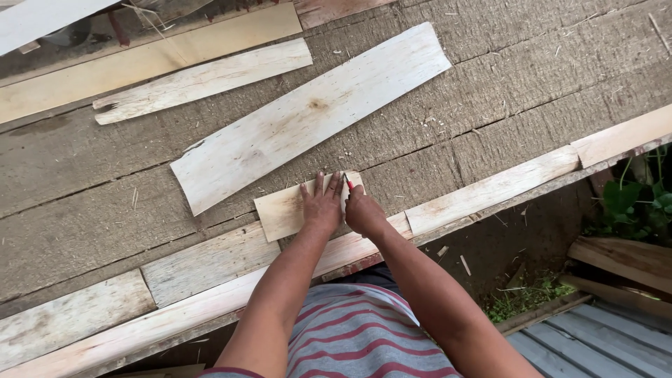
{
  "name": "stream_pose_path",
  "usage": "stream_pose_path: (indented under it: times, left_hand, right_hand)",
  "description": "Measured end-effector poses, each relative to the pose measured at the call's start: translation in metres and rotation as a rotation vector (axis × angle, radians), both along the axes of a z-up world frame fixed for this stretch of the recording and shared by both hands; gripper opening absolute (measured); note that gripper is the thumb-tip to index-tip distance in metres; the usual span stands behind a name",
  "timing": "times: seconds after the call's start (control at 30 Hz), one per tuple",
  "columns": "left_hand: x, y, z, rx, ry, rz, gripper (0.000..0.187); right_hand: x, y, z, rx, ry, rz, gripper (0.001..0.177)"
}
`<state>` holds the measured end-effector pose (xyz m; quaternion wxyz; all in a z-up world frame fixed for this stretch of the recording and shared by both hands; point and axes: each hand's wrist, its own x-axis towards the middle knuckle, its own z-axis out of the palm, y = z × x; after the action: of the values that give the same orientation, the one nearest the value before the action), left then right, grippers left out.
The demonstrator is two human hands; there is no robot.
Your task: The person uses a red utility knife to cut a long, thin piece of light-colored wood on a wooden workbench. They make several cuts, separating the wood into smaller pieces and placing them aside. The person continues to cut and arrange the wood pieces throughout the clip.
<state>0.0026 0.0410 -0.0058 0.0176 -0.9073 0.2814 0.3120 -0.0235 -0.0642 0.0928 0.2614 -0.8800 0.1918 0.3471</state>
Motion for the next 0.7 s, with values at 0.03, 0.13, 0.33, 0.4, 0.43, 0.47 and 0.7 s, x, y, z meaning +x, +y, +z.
stream_pose_path:
  times: [0.03, 0.13, 0.33, 0.4, 0.43, 0.47, 0.7]
  left_hand:
    - [0.001, -0.001, -0.003, 0.013, 0.021, 0.007, 0.089]
    - [0.001, -0.003, -0.006, 0.031, 0.018, -0.002, 0.090]
    - [-0.002, -0.002, 0.021, 0.042, 0.030, 0.013, 0.088]
    - [0.000, -0.003, 0.030, 0.055, 0.039, 0.011, 0.087]
    - [0.000, -0.003, 0.034, 0.069, 0.049, 0.007, 0.087]
    - [-0.002, -0.002, 0.028, 0.067, 0.055, 0.010, 0.087]
    - [0.000, -0.003, 0.036, 0.077, 0.039, 0.003, 0.089]
  right_hand:
    - [-0.003, -0.002, -0.009, 0.017, 0.005, -0.006, 0.032]
    - [-0.006, -0.004, -0.009, 0.039, -0.014, -0.033, 0.030]
    - [-0.017, -0.008, -0.029, 0.005, -0.009, -0.004, 0.031]
    - [-0.026, -0.010, -0.029, 0.021, -0.006, -0.014, 0.031]
    - [-0.031, -0.010, -0.029, 0.040, -0.001, -0.026, 0.031]
    - [-0.035, -0.010, -0.030, 0.037, 0.005, -0.023, 0.031]
    - [-0.056, -0.007, -0.033, -0.001, 0.041, -0.003, 0.032]
